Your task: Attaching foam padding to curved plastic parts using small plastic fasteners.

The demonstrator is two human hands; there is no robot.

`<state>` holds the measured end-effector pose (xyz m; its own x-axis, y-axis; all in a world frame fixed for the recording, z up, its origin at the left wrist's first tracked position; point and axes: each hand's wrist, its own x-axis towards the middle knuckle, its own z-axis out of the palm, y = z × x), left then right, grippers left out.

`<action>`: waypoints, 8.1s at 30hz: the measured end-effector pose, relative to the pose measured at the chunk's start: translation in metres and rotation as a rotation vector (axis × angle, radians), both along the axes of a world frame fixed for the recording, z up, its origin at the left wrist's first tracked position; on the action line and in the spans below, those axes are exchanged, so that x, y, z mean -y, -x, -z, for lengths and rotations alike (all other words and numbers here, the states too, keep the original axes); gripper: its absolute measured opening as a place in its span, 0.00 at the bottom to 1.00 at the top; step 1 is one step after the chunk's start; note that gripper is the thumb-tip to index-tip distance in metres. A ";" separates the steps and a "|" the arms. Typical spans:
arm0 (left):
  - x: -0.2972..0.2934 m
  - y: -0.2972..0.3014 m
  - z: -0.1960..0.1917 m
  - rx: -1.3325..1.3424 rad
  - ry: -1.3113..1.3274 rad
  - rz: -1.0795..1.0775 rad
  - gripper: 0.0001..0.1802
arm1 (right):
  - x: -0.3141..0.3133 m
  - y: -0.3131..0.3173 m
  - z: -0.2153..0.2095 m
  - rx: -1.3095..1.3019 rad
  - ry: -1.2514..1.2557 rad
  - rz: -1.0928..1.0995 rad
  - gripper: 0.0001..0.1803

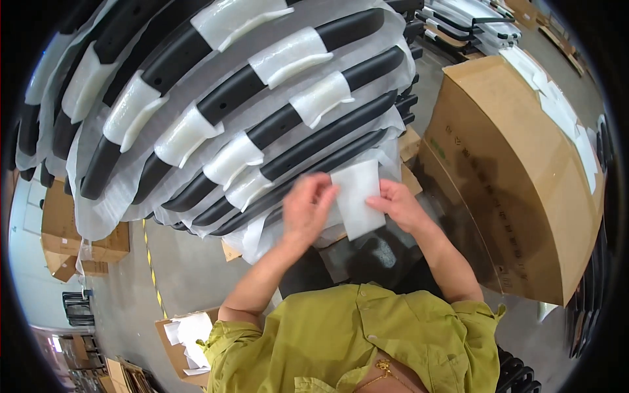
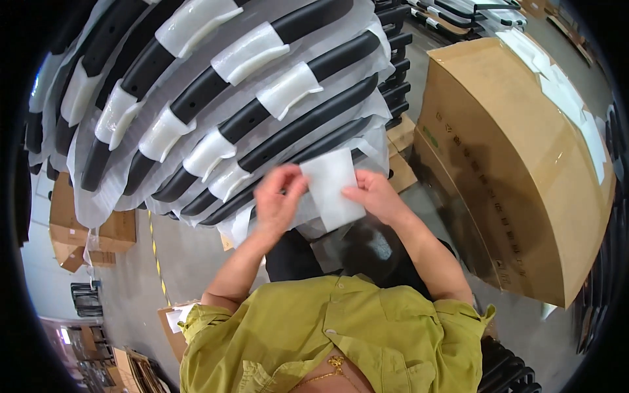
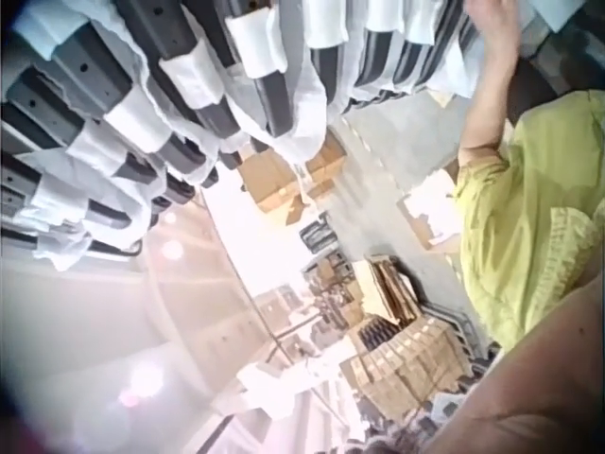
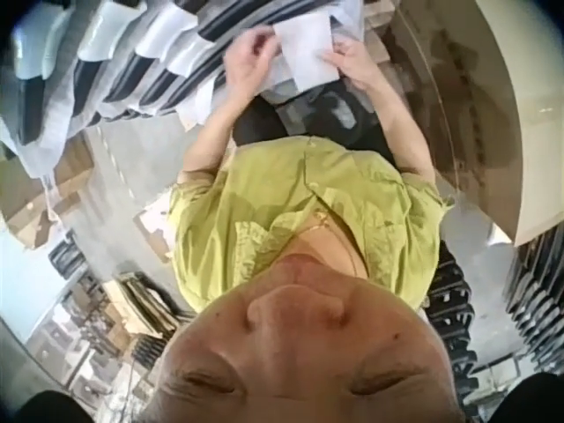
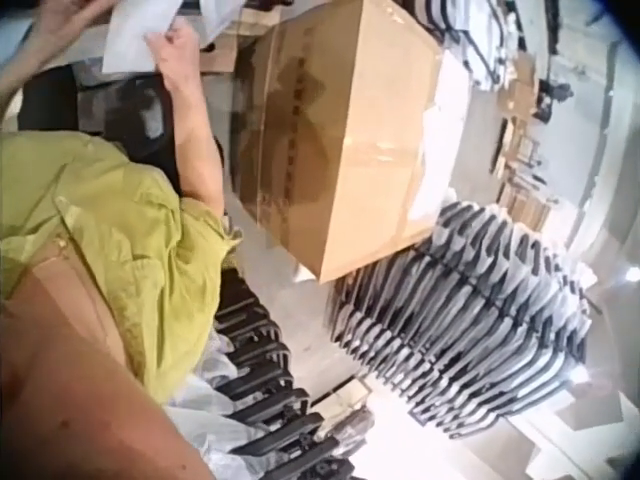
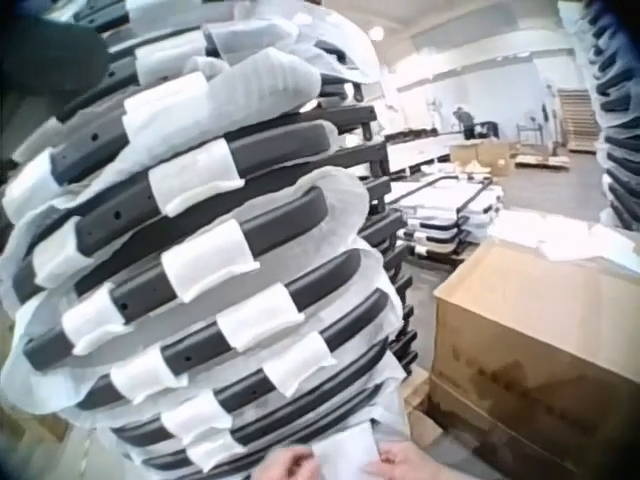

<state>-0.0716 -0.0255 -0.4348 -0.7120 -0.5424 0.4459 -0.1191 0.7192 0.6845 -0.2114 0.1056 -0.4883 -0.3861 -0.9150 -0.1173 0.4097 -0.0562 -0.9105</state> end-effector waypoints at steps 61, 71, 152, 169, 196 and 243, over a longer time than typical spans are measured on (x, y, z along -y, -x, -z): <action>0.053 0.037 -0.015 -0.067 0.423 -0.037 0.20 | 0.091 0.019 -0.080 0.148 -0.102 -0.031 0.26; 0.043 0.051 -0.031 0.183 0.118 -0.343 0.08 | 0.063 -0.052 -0.124 -1.350 0.397 0.162 0.05; 0.013 -0.024 -0.033 -0.051 0.302 0.435 0.28 | -0.086 0.133 -0.203 -0.771 -0.345 0.230 0.07; -0.009 0.049 0.086 0.073 -1.315 0.492 0.13 | -0.017 0.042 0.004 -0.237 0.013 0.233 0.22; 0.033 -0.004 0.054 0.076 -0.783 0.193 0.13 | -0.087 0.040 0.020 -0.228 -0.132 0.203 0.13; 0.026 -0.038 0.038 0.744 -1.098 0.547 0.15 | -0.035 0.018 -0.024 -0.871 0.022 -0.287 0.04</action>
